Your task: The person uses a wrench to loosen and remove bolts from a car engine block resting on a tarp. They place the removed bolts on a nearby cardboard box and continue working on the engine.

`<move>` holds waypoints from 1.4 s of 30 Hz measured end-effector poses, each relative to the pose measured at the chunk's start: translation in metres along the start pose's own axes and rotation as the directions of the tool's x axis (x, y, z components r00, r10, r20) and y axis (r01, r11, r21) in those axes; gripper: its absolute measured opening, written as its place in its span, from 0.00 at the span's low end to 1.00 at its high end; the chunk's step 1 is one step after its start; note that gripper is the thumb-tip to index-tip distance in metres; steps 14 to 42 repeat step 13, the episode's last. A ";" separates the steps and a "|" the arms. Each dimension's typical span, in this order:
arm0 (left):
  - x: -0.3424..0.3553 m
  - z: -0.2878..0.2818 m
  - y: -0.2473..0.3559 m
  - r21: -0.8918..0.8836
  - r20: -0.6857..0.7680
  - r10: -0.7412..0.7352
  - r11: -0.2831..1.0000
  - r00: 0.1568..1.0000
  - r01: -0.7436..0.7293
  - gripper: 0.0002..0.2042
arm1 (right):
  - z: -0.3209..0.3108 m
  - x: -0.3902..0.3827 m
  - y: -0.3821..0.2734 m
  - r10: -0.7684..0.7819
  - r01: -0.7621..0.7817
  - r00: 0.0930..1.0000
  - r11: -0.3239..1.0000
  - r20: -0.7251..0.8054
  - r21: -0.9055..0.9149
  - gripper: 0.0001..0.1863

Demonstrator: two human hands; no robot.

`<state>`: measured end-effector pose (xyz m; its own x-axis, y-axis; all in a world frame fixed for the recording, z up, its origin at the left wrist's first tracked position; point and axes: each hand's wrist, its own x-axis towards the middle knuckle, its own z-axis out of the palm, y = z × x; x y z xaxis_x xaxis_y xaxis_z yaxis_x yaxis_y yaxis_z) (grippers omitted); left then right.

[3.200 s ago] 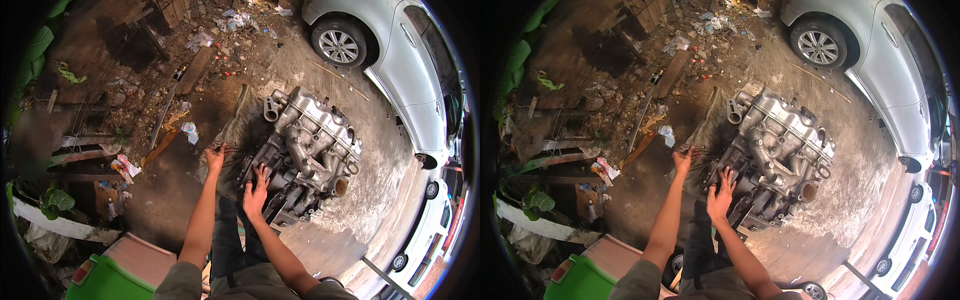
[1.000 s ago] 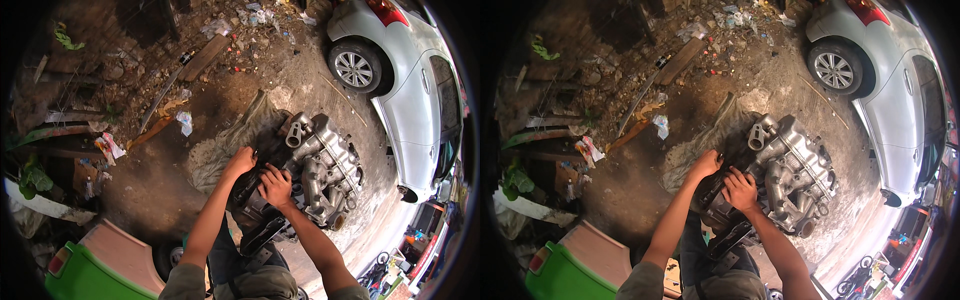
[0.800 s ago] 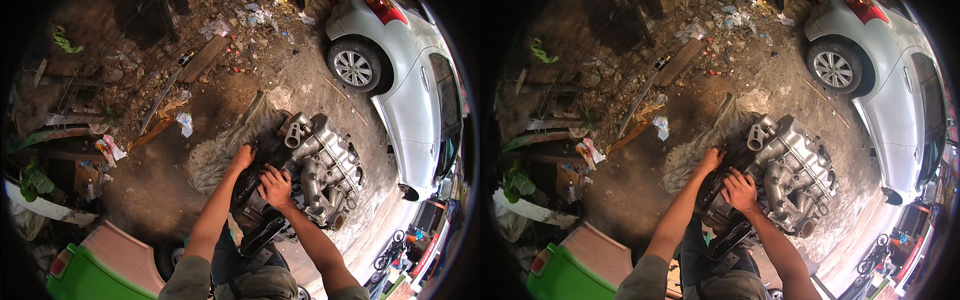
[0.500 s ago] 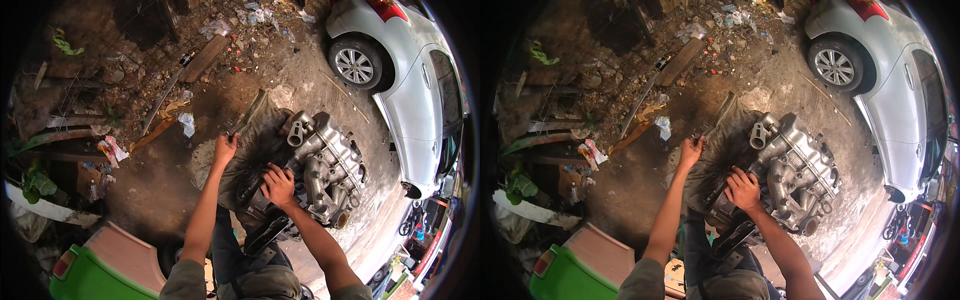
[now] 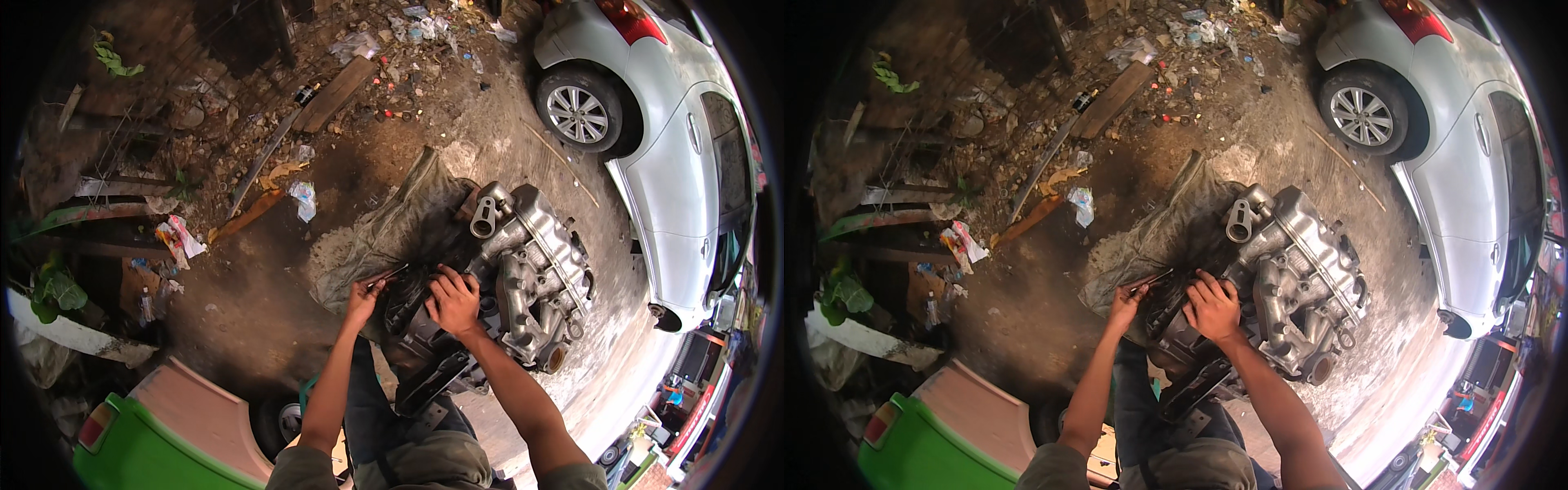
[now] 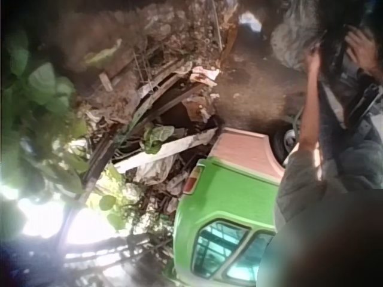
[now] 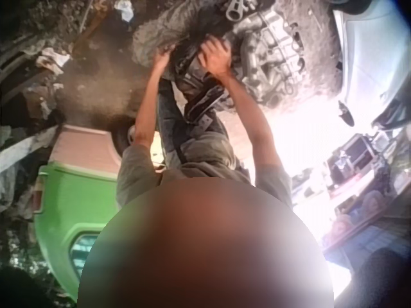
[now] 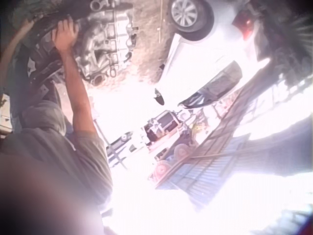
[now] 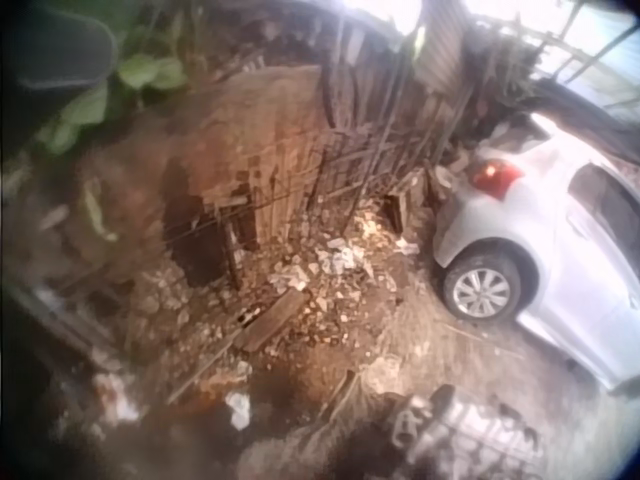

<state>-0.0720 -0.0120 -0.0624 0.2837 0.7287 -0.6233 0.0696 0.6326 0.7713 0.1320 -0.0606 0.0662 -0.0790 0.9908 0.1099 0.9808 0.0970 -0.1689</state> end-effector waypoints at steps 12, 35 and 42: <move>-0.019 -0.009 -0.002 0.080 -0.006 -0.194 0.978 0.981 0.194 0.28 | -0.001 -0.005 -0.003 -0.004 0.004 1.000 1.000 -0.019 0.016 0.13; -0.018 -0.010 -0.003 0.095 -0.002 -0.193 0.977 0.981 0.192 0.28 | -0.001 -0.005 -0.003 -0.006 0.006 1.000 1.000 -0.022 0.016 0.13; -0.018 -0.010 -0.003 0.095 -0.002 -0.193 0.977 0.981 0.192 0.28 | -0.001 -0.005 -0.003 -0.006 0.006 1.000 1.000 -0.022 0.016 0.13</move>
